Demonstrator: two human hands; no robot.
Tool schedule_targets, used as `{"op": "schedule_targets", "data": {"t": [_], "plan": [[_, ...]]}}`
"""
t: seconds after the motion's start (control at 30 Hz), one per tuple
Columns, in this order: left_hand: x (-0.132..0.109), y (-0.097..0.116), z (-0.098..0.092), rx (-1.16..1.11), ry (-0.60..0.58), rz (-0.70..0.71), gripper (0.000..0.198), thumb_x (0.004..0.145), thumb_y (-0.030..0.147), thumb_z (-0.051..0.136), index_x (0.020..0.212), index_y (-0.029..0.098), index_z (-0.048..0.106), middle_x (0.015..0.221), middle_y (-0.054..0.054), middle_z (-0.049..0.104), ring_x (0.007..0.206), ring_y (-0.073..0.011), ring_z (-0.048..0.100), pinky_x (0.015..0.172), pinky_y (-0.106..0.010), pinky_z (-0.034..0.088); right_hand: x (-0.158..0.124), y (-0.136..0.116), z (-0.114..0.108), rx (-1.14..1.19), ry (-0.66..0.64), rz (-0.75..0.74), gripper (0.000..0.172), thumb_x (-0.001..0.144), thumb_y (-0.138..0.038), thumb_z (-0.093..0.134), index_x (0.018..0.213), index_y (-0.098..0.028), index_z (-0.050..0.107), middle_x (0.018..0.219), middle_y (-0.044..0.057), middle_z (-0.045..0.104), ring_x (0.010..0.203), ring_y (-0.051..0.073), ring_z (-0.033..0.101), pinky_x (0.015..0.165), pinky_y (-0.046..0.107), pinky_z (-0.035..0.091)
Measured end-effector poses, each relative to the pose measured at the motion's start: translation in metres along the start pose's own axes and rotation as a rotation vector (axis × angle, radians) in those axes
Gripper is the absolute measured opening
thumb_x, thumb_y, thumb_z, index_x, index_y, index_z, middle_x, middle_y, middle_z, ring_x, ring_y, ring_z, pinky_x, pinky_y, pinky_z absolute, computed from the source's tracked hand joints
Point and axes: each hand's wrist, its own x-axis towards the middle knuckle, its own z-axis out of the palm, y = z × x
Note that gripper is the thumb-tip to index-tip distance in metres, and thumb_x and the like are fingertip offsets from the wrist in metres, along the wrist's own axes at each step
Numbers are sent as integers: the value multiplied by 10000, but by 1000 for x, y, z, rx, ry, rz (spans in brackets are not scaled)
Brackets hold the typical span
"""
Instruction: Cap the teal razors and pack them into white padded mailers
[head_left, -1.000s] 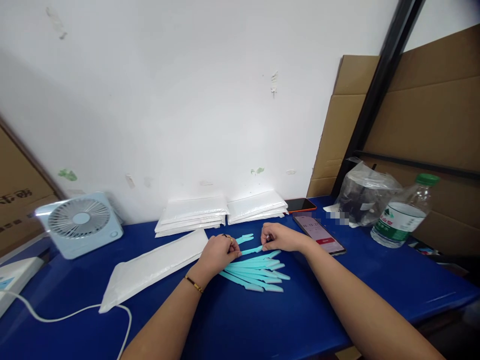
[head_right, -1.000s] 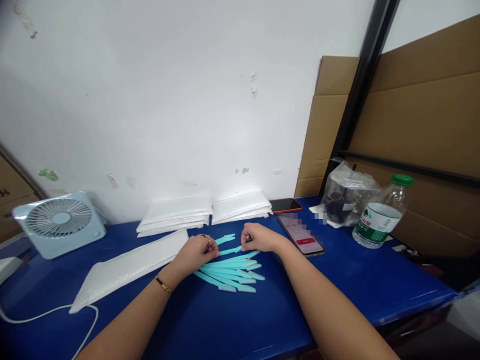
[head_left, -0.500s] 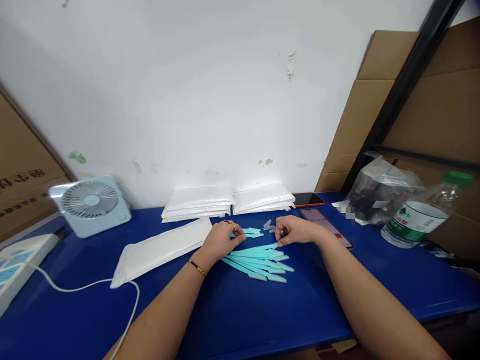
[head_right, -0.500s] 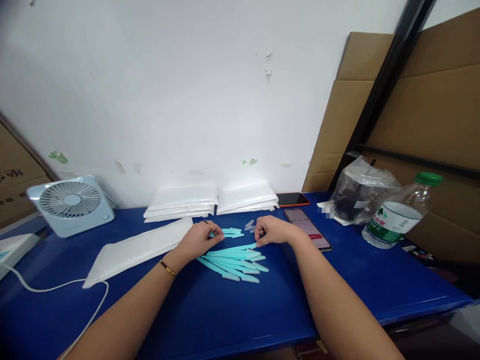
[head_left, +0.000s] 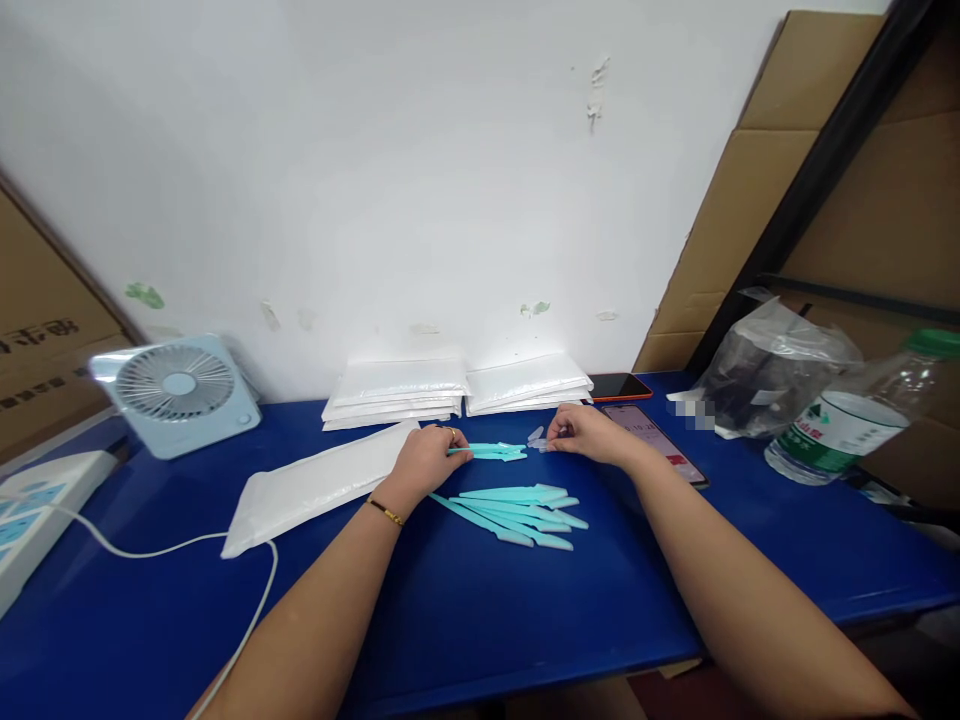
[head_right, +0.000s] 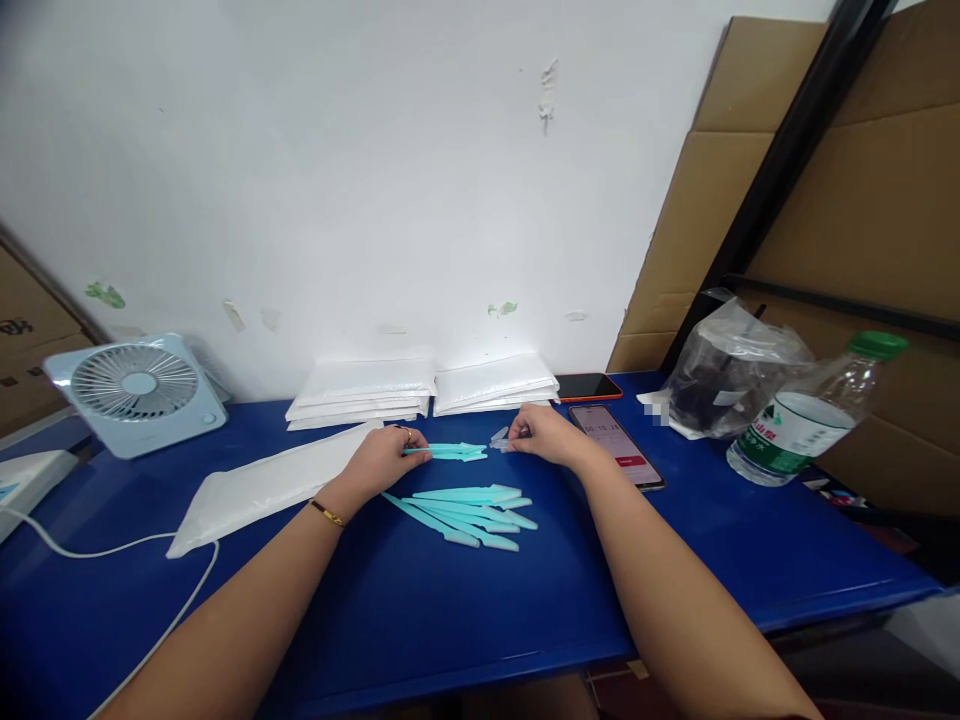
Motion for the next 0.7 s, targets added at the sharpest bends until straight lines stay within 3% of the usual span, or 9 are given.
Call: {"op": "schedule_targets", "data": {"t": [0.07,0.17,0.27,0.4,0.5,0.7], "plan": [[0,0,-1,-12,47,0,172,733,351,600,869,253,637,815,8,643,819,-186,555,693,-275,374,-3,-4,-3,34,-27,3,214,690,-374,650,773,-177,663,822,38,604,733,154,540,629,244,391],[-2,5,-3,-48,111,31,235,690,348,640,905,254,633,884,-3,627,888,-199,533,744,-283,380,-8,-16,-4,91,-200,-87,240,673,-398,665,778,-182,676,843,36,597,718,141,537,616,237,401],[-5,15,-4,-112,32,126,176,716,392,612,800,243,655,840,1,628,833,-177,543,707,-258,379,-10,-25,2,90,-318,-157,219,636,-366,690,744,-177,688,820,31,581,696,141,534,595,233,404],[-10,25,0,-164,-139,223,186,713,417,610,735,240,661,723,23,637,708,-143,553,611,-227,357,-9,-30,12,58,-275,-196,97,648,-231,631,710,-172,678,779,20,580,688,140,534,603,231,404],[-10,27,3,-172,-193,158,158,748,360,569,715,227,649,685,29,642,628,-124,547,545,-220,328,-9,-31,14,40,-242,-206,77,647,-193,610,701,-169,660,779,21,568,681,136,528,601,227,403],[-5,17,-1,-11,-114,111,182,767,293,539,639,202,631,761,5,665,691,-144,560,601,-242,331,-8,-24,6,-2,-147,-154,95,742,-191,547,734,-160,637,830,43,546,674,129,519,605,233,400]]}}
